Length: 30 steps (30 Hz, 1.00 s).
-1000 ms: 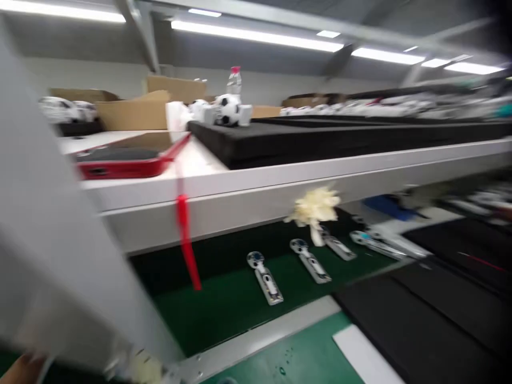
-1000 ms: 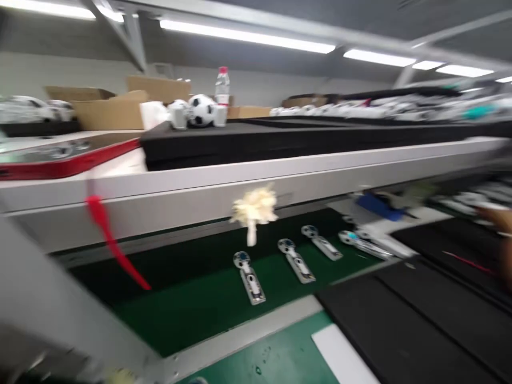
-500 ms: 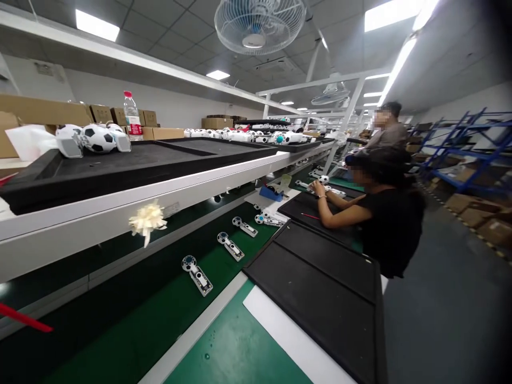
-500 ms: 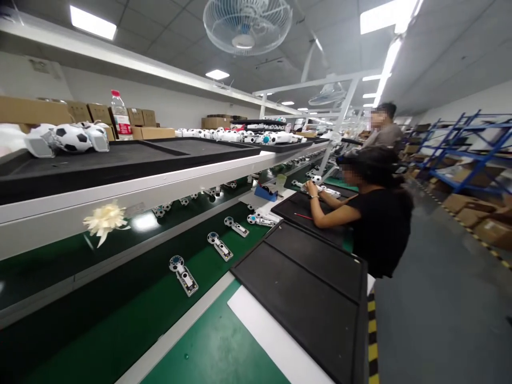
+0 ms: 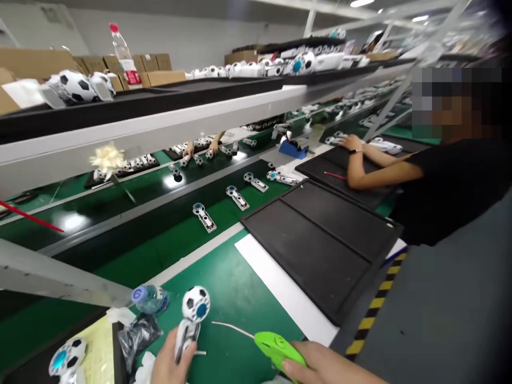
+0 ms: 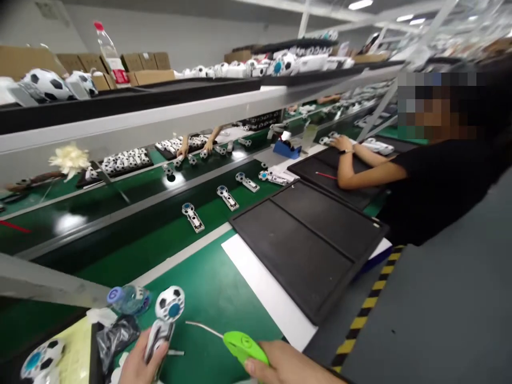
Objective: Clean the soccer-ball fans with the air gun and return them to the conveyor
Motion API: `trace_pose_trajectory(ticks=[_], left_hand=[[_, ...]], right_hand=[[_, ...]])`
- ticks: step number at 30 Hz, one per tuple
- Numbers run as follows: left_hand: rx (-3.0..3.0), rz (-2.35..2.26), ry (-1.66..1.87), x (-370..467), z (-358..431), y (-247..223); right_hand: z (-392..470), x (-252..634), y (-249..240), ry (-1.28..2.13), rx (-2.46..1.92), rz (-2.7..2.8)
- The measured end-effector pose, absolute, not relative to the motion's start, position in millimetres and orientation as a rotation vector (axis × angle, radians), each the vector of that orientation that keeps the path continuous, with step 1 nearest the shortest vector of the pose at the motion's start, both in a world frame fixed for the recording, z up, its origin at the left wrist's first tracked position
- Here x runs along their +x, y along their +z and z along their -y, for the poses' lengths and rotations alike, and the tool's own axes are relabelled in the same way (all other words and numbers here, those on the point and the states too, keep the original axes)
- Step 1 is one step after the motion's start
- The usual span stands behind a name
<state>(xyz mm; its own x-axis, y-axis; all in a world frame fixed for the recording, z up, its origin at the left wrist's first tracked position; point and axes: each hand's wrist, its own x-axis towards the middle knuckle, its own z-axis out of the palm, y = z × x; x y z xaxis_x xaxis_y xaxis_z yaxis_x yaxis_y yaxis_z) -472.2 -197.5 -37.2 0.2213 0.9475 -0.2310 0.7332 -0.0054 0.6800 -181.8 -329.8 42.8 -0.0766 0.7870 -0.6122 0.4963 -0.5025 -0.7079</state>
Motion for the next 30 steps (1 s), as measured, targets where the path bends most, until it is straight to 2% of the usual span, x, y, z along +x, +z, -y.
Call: trace_pose_trajectory(ticks=[4, 9, 24, 27, 30], left_hand=[[1.877, -1.263, 0.374, -434.3, 196.8, -36.2], [2.065, -1.108, 0.286, -403.5, 185.6, -29.7], [1.960, -1.189, 0.145, -393.5, 175.7, -37.0], [1.850, -1.243, 0.148, -393.0, 172.7, -43.3], [1.480, -1.369, 0.256, -380.8, 162.2, -52.8]], right_hand=[[336.9, -166.9, 63.4, 1.642, -2.001, 1.484], [333.1, -156.0, 71.7, 1.558, -2.069, 1.427], [305.8, -137.8, 73.7, 1.607, -2.166, 1.456], [307.1, -133.8, 58.9, 1.661, -2.099, 1.388], [313.6, -127.5, 19.4, 1.648, -2.008, 1.261]])
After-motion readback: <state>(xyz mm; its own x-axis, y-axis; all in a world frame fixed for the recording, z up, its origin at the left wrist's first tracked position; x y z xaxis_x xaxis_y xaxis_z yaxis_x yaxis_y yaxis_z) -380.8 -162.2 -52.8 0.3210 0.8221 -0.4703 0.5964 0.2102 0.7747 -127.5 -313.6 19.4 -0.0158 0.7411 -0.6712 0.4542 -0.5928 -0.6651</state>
